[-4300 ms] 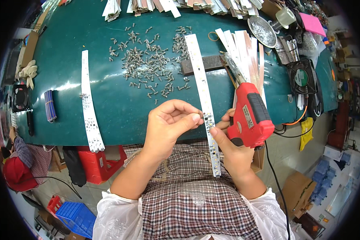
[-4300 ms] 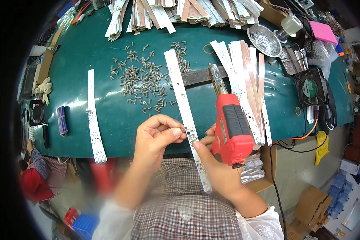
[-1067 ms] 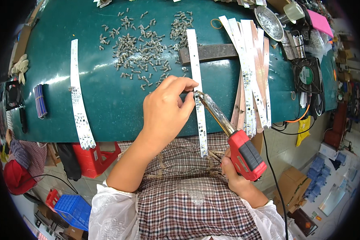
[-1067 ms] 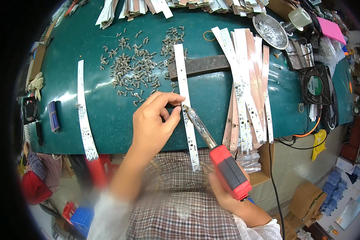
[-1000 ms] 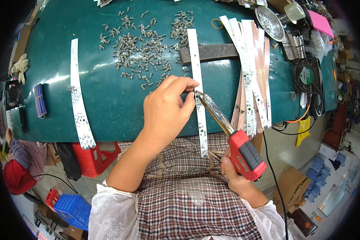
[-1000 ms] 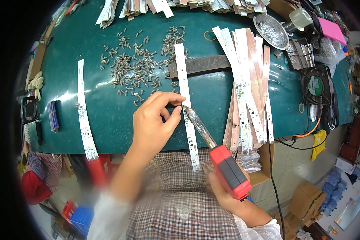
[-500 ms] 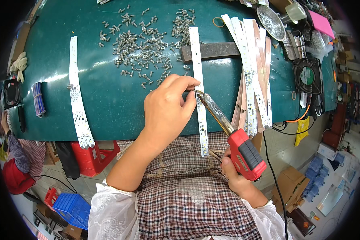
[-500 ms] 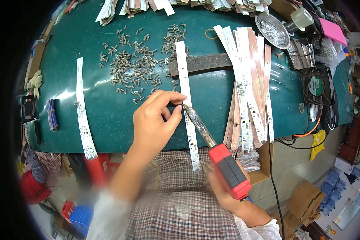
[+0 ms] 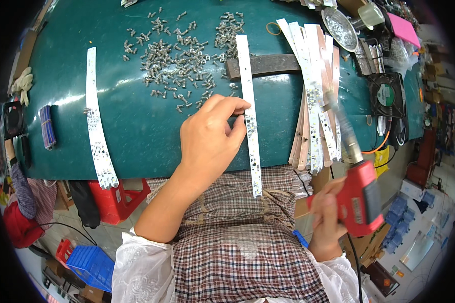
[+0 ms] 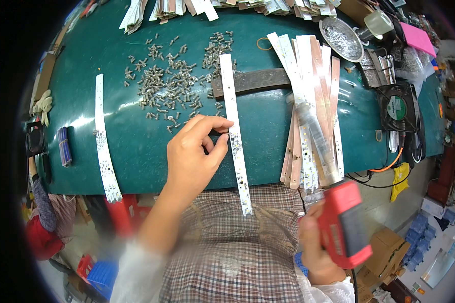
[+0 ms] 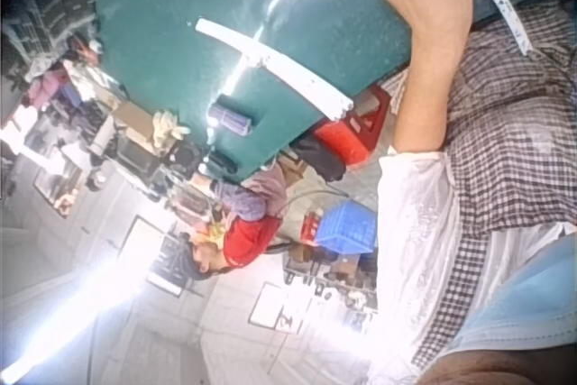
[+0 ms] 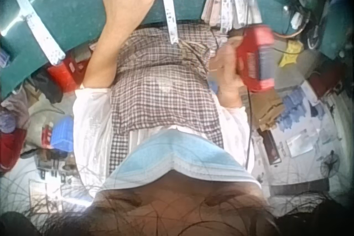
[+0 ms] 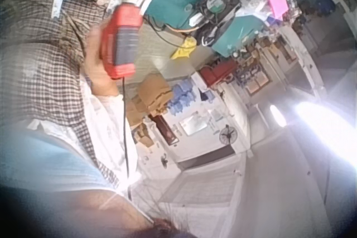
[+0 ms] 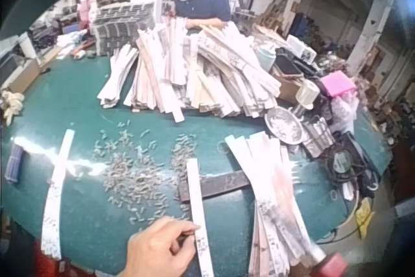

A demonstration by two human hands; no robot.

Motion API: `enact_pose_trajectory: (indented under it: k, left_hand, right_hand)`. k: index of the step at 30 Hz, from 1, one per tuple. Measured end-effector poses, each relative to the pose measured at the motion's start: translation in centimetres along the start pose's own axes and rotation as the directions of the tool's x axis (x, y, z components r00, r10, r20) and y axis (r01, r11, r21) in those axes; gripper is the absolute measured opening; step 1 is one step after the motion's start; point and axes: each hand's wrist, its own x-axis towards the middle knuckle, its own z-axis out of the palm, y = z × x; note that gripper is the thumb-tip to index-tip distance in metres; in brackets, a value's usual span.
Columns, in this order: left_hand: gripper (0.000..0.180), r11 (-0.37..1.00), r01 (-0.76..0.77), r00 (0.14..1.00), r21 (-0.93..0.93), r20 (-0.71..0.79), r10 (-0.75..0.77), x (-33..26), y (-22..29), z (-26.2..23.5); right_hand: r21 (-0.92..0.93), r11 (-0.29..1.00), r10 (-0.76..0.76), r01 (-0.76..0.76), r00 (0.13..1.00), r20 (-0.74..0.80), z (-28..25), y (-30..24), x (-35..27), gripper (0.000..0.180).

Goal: The person assembles metal components and wiring onto LED light strips, then solders the connections with a soldering iron.

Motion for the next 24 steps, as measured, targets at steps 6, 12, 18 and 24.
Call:
enact_pose_trajectory:
  k: [6, 12, 18, 24]
  left_hand:
    - [0.034, 0.999, -0.028, 0.999, 0.032, 0.034, 0.027, -0.3, 0.5, -0.3]
    - [0.047, 0.992, -0.093, 0.992, 0.081, 0.087, 0.086, -0.6, 0.7, -0.2]
    - [0.048, 0.971, 0.032, 0.999, -0.235, 0.045, -0.022, -1.3, 2.2, -2.3]
    - [0.053, 0.987, 0.14, 0.983, -0.073, -0.112, -0.148, -0.6, 0.0, -10.2]
  right_hand:
    - [-0.464, 0.863, -0.304, 0.2, 0.939, -0.16, 0.2, -1.3, 6.5, 0.027]
    - [-0.766, 0.474, -0.58, 0.435, 0.809, 0.1, 3.6, -1.2, 11.2, 0.051]
    - [-0.837, 0.465, -0.414, 0.288, 0.907, 0.082, 6.2, -0.6, 12.5, 0.056]
    - [-0.832, 0.52, -0.369, 0.195, 0.929, -0.013, 5.8, -0.5, 13.0, 0.046]
